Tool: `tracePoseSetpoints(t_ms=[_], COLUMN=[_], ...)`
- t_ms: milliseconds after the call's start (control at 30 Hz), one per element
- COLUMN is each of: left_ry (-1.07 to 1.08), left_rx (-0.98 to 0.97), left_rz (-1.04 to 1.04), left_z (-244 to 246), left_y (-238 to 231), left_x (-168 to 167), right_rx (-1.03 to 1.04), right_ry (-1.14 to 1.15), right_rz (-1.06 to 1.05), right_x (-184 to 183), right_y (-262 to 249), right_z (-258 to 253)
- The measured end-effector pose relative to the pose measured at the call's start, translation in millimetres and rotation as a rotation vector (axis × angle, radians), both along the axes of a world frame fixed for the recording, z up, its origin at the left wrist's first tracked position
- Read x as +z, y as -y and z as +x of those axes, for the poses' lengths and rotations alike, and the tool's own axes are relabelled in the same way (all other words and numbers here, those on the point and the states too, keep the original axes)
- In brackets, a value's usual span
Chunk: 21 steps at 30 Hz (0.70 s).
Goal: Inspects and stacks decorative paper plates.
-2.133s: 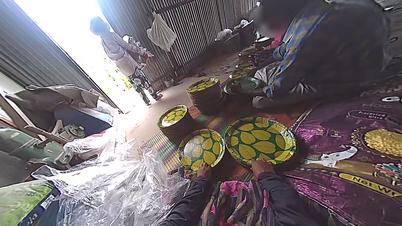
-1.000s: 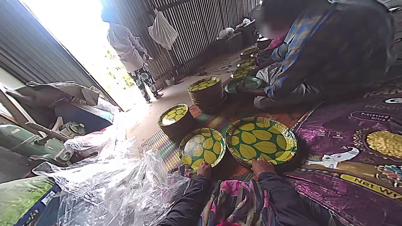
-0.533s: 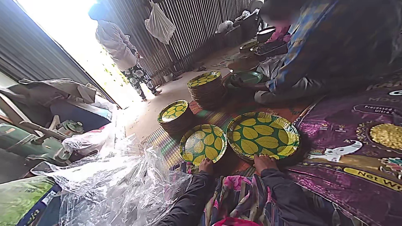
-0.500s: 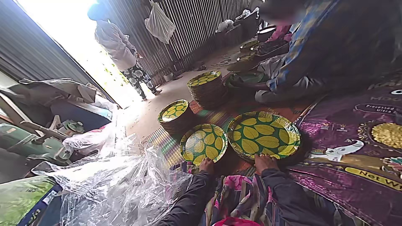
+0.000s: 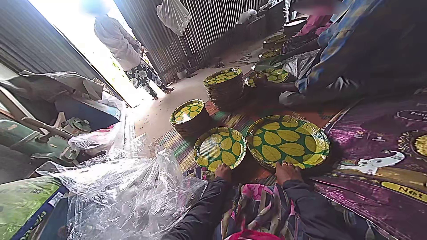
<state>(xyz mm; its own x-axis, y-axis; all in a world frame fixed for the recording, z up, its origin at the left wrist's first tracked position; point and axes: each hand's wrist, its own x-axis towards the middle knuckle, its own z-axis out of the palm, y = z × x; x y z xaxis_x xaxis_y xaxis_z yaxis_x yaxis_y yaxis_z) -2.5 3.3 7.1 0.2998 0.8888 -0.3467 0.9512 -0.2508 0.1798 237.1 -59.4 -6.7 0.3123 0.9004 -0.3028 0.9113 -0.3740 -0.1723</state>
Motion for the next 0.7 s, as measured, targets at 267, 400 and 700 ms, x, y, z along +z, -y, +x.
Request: tracePoseSetpoints(t_ms=[267,400,700], left_ry=[0.01,0.022,0.023], left_rx=[-0.007,0.001,-0.001], left_rz=[0.008,-0.005,0.002], left_z=[-1.7,-1.5,-1.4], left_y=[-2.3,0.1,1.5], left_x=[-1.4,0.9,2.0], right_rx=[-0.002,-0.004,0.0], right_ry=[0.02,0.02,0.024], right_rz=[0.002,0.004,0.013], right_x=[0.4,-1.0,-3.2], right_y=[0.9,0.9,0.6], right_z=[-3.0,-3.1,-1.8])
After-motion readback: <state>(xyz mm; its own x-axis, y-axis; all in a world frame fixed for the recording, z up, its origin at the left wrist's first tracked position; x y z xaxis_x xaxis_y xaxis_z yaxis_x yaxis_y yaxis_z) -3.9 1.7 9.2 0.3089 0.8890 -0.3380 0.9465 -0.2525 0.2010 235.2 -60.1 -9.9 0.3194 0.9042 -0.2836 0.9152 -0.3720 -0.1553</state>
